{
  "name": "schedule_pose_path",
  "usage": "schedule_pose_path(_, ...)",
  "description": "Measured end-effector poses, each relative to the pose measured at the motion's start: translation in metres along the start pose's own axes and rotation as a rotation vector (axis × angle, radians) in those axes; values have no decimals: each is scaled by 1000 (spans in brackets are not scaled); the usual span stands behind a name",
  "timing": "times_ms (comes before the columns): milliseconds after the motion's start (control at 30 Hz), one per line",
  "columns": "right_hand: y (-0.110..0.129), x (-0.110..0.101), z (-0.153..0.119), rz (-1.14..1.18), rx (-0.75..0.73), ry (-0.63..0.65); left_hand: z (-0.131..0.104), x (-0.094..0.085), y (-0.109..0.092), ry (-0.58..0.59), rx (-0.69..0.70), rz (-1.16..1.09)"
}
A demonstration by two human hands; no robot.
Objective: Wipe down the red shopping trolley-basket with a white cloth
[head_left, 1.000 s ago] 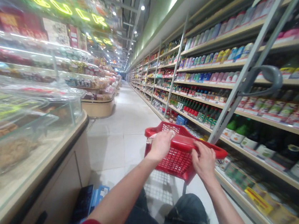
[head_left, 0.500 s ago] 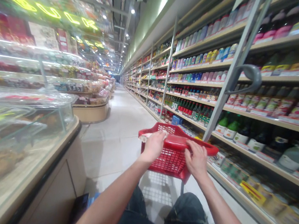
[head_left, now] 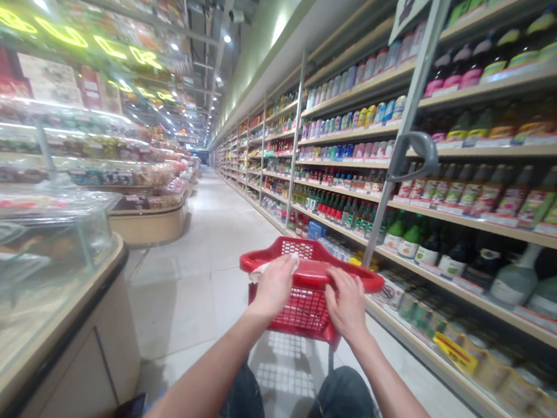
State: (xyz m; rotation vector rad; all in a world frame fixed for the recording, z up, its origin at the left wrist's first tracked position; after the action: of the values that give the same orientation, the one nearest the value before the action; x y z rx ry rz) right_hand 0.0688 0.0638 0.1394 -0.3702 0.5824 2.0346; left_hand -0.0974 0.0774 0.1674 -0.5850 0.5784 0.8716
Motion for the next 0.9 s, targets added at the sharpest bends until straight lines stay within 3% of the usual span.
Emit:
schedule_pose_path(100,-1,0,0,7,-5,9,1,-5,8,-12,-21,-21)
schedule_pose_path(233,0,0,0,32,-11,16,8,-21,45,-35,-229,-21)
schedule_pose_path(300,4,-1,1,46,2,23,10,-22,49,-58,-297,-111)
schedule_pose_path(367,11,-2,3,77,30,17,11,-18,38,-110,-329,-286)
schedule_pose_path(467,31,-1,10,211,23,12,15,-4,4,-148,-319,-597)
schedule_pose_path(567,52,5,20,353,-16,9,22,9,-24,-78,-320,-862)
schedule_pose_path(633,56,10,27,373,-4,-14,25,10,-27,-28,-322,-953)
schedule_pose_path(733,55,17,38,307,-4,7,25,-1,-7,-15,-327,-804)
schedule_pose_path(900,61,27,45,13,-10,103,10,-15,30,72,-267,-66)
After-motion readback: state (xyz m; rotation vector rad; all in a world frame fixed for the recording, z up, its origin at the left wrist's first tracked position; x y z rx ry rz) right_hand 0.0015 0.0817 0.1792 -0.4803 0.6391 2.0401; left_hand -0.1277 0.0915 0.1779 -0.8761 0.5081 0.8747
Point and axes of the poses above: each hand's wrist, its own z-axis towards the middle knuckle, its own x-axis out of the palm, y = z × x, the point moved 6 cm from there along z, towards the middle knuckle, and after that the axes turned 3 degrees about -z, right-handed, at the moved point
